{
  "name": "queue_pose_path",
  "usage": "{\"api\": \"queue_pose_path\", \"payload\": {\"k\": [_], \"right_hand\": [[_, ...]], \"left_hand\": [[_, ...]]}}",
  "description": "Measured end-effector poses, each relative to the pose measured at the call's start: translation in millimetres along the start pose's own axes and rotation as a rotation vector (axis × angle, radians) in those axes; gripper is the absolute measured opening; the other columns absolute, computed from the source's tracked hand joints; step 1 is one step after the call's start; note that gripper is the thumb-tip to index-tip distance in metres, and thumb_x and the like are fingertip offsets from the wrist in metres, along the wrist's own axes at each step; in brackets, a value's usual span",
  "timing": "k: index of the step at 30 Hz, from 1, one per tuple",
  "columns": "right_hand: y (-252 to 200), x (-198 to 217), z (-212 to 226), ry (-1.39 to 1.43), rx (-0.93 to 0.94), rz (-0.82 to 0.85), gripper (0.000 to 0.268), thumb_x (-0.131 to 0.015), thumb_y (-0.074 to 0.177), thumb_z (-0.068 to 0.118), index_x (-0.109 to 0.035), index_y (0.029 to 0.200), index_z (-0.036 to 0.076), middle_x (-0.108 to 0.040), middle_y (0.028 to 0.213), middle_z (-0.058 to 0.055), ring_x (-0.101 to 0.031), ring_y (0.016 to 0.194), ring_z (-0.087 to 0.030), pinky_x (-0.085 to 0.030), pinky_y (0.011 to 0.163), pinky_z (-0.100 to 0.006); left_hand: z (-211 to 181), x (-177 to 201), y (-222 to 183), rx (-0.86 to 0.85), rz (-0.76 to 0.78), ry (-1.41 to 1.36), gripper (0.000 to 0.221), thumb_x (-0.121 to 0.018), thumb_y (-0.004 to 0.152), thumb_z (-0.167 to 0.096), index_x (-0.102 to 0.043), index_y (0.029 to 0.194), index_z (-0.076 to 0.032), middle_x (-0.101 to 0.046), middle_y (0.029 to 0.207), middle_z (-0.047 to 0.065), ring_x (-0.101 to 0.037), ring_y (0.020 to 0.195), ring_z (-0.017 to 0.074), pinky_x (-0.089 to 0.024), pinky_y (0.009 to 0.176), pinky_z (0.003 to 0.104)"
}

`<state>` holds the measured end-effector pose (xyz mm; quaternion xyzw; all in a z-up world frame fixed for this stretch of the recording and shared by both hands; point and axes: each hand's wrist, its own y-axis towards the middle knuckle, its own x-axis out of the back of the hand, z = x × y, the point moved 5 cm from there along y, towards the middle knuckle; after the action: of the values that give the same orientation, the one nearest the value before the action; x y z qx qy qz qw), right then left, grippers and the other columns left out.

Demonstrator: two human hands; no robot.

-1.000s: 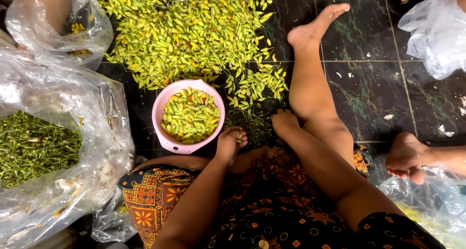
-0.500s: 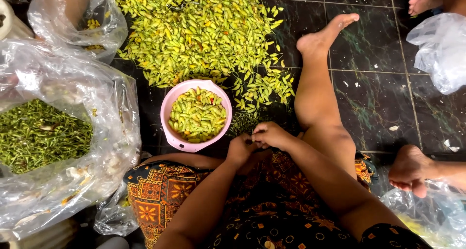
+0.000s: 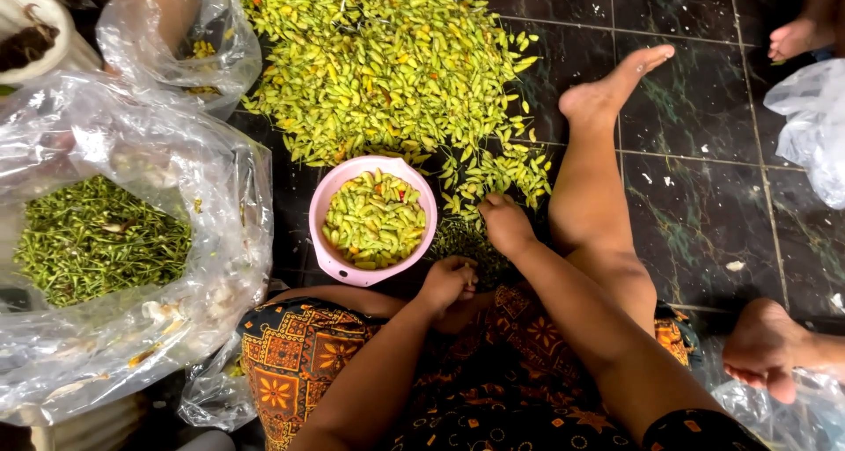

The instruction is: People sitting on the floor sorting and picking small green flower buds from a large pile into bowls and bags.

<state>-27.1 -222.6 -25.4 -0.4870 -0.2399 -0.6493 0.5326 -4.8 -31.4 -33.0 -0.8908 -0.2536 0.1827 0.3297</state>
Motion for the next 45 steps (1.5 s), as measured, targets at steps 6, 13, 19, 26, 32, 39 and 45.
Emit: {"api": "queue_pose_path", "payload": {"k": [6,13,19,26,32,39,45], "right_hand": [[1,4,4,-0.101,0.035,-0.047,0.027,-0.065,0.099,0.010,-0.068,0.122,-0.003,-0.057,0.120,-0.026,-0.061,0.114,-0.050,-0.061,0.084,-0.053],[-40,4,26,0.766,-0.406,0.114,0.023,-0.076,0.087,0.021,-0.077,0.099,0.001,-0.075,0.085,-0.016,-0.072,0.070,-0.023,-0.055,0.054,-0.032],[-43,27,58,0.563,-0.177,0.015,0.015,-0.069,0.086,0.017,-0.078,0.091,0.006,-0.069,0.070,-0.016,-0.068,0.061,-0.028,-0.050,0.048,-0.035],[-17,28,40,0.126,-0.220,-0.086,0.038,-0.052,0.098,0.006,-0.061,0.130,-0.013,-0.071,0.107,-0.036,-0.070,0.103,-0.046,-0.057,0.087,-0.057],[1,0,27,-0.022,-0.297,0.011,0.031,-0.062,0.097,0.020,-0.066,0.117,-0.002,-0.046,0.149,-0.030,-0.051,0.131,-0.044,-0.046,0.104,-0.049],[-21,18,33,0.264,-0.341,-0.080,0.007,-0.065,0.087,0.007,-0.062,0.081,0.005,-0.068,0.082,-0.011,-0.060,0.072,-0.031,-0.050,0.076,-0.042],[-47,30,58,0.475,-0.161,0.064,0.020,-0.070,0.090,0.015,-0.077,0.107,0.008,-0.078,0.095,-0.005,-0.070,0.076,-0.022,-0.054,0.072,-0.035]], "left_hand": [[-6,16,4,-0.016,-0.108,-0.191,0.039,-0.066,0.088,-0.017,-0.066,0.119,0.006,-0.068,0.089,0.017,-0.069,0.081,0.0234,-0.068,0.075,0.039],[-15,16,-2,-0.229,-0.181,0.314,0.043,-0.082,0.087,-0.030,-0.071,0.120,-0.005,-0.070,0.100,0.016,-0.069,0.097,0.0257,-0.060,0.080,0.041],[5,17,9,-0.147,-0.138,0.342,0.038,-0.074,0.094,-0.036,-0.074,0.112,-0.002,-0.072,0.080,0.011,-0.070,0.079,0.0218,-0.059,0.075,0.038],[-44,20,-26,-0.647,-0.309,0.161,0.010,-0.076,0.090,-0.013,-0.079,0.092,-0.004,-0.073,0.078,0.015,-0.070,0.064,0.0236,-0.060,0.068,0.037],[-138,81,-85,-0.928,-0.736,0.667,0.036,-0.070,0.084,0.002,-0.066,0.118,0.010,-0.069,0.117,0.025,-0.066,0.106,0.0395,-0.055,0.097,0.046],[-109,53,-74,-1.018,-0.613,0.706,0.034,-0.069,0.088,-0.001,-0.064,0.121,0.005,-0.068,0.115,0.023,-0.064,0.101,0.0401,-0.052,0.092,0.045],[-35,27,-22,-0.144,-0.203,-0.049,0.046,-0.060,0.101,-0.013,-0.050,0.138,0.013,-0.062,0.109,0.022,-0.062,0.090,0.0247,-0.053,0.073,0.034]]}}
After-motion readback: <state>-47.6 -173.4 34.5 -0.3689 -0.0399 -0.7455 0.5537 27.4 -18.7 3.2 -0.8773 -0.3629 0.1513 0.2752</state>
